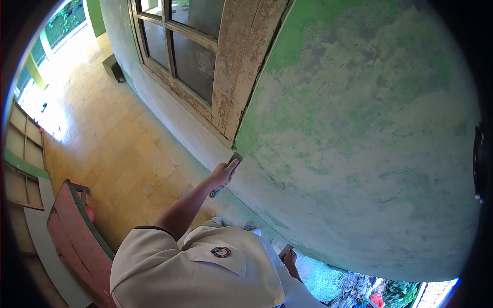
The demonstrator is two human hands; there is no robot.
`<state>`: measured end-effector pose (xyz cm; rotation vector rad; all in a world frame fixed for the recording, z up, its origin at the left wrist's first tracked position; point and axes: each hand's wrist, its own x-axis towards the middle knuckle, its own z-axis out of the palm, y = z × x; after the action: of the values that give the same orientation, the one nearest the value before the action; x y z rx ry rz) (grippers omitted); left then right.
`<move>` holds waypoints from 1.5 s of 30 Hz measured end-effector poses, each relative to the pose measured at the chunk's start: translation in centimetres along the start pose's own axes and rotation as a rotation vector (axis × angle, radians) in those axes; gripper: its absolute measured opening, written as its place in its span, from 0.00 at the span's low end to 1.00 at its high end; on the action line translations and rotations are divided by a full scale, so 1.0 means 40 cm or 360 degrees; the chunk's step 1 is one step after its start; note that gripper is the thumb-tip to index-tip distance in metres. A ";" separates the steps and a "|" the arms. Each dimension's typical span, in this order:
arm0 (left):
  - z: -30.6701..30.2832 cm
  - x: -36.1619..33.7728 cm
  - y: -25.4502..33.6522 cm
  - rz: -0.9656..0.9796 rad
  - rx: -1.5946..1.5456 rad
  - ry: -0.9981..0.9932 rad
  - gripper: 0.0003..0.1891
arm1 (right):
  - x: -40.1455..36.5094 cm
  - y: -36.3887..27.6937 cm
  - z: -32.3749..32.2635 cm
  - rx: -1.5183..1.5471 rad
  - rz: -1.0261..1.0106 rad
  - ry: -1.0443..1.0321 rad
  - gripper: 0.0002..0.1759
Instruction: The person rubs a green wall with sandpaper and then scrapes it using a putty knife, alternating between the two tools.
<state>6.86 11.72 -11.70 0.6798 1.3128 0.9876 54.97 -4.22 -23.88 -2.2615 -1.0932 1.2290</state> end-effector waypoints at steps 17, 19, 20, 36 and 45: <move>0.070 0.051 0.085 0.0338 0.0344 0.0131 0.28 | 0.009 0.021 0.007 -0.0032 -0.0074 -0.0025 0.20; 0.074 0.055 0.113 0.0338 0.0297 0.0062 0.28 | 0.000 0.041 0.007 -0.0102 -0.0070 0.0031 0.20; 0.075 0.057 0.123 0.0359 0.0254 -0.0002 0.28 | 0.006 0.042 0.008 -0.0162 -0.0085 0.0089 0.20; 0.084 0.126 -0.008 0.0387 0.0162 0.0056 0.31 | -0.065 -0.036 -0.059 -0.0204 0.0034 0.0072 0.20; 0.014 0.098 -0.120 -0.0003 0.0175 0.0172 0.31 | -0.071 -0.034 -0.066 -0.0223 0.0032 0.0073 0.20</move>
<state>8.29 13.06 -17.61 0.7163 1.4709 0.9668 55.56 -5.34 -19.99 -2.3972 -1.1759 1.1346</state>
